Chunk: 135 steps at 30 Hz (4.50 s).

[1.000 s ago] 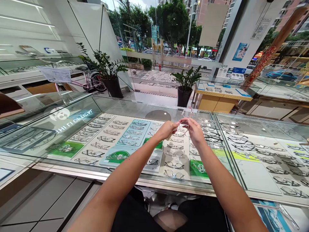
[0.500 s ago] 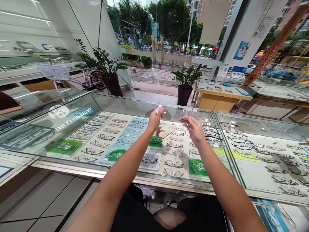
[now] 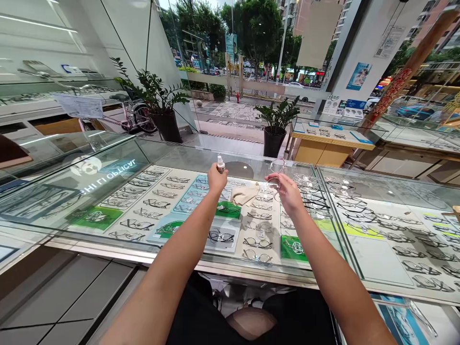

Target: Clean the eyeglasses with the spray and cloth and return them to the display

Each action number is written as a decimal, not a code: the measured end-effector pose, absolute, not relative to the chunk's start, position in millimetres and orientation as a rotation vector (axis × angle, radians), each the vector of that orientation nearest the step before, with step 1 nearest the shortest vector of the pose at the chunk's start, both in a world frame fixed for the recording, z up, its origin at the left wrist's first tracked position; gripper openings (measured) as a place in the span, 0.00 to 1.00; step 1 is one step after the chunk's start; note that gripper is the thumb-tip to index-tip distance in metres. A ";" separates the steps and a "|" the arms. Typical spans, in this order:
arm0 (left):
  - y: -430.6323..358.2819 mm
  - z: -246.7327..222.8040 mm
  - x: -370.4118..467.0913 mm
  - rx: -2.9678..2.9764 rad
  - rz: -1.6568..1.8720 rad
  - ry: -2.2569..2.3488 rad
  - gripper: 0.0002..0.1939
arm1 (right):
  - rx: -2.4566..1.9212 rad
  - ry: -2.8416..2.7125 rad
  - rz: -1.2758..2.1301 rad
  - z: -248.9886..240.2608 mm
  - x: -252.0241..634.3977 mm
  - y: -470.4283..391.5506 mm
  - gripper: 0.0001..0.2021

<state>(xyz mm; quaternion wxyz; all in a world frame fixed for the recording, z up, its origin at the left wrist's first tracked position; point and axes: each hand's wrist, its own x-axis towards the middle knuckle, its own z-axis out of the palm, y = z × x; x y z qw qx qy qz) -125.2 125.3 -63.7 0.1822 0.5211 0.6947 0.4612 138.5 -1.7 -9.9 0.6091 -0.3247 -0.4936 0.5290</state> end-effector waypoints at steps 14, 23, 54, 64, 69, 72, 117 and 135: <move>93.3 -32.8 -97.2 1.512 2.015 1.860 0.28 | -0.758 -1.132 1.217 -6.3 139.1 -4.8 0.13; 41.6 -11.3 -52.5 2.470 0.778 1.484 0.09 | -0.750 -1.129 1.207 -5.4 140.8 -2.8 0.12; 64.4 6.2 -92.7 2.046 0.397 1.556 0.20 | -0.799 -1.127 1.191 -4.3 139.7 -2.0 0.15; 65.6 10.4 -87.6 1.596 1.139 1.104 0.20 | -0.765 -1.149 1.201 -8.7 141.6 -1.3 0.14; 58.9 13.4 -81.9 1.478 1.097 0.974 0.31 | -0.761 -1.153 1.201 -8.5 141.7 -1.3 0.14; 54.7 13.0 -78.4 1.464 1.108 0.978 0.31 | -0.753 -1.166 1.198 -8.6 141.0 -1.1 0.14; 48.6 -8.1 -47.1 1.669 1.292 0.921 0.16 | -0.924 -1.497 1.289 -16.8 132.2 -2.1 0.16; 48.0 -16.8 -44.7 1.581 1.018 1.218 0.29 | -0.924 -1.567 1.236 -16.4 132.7 -1.4 0.17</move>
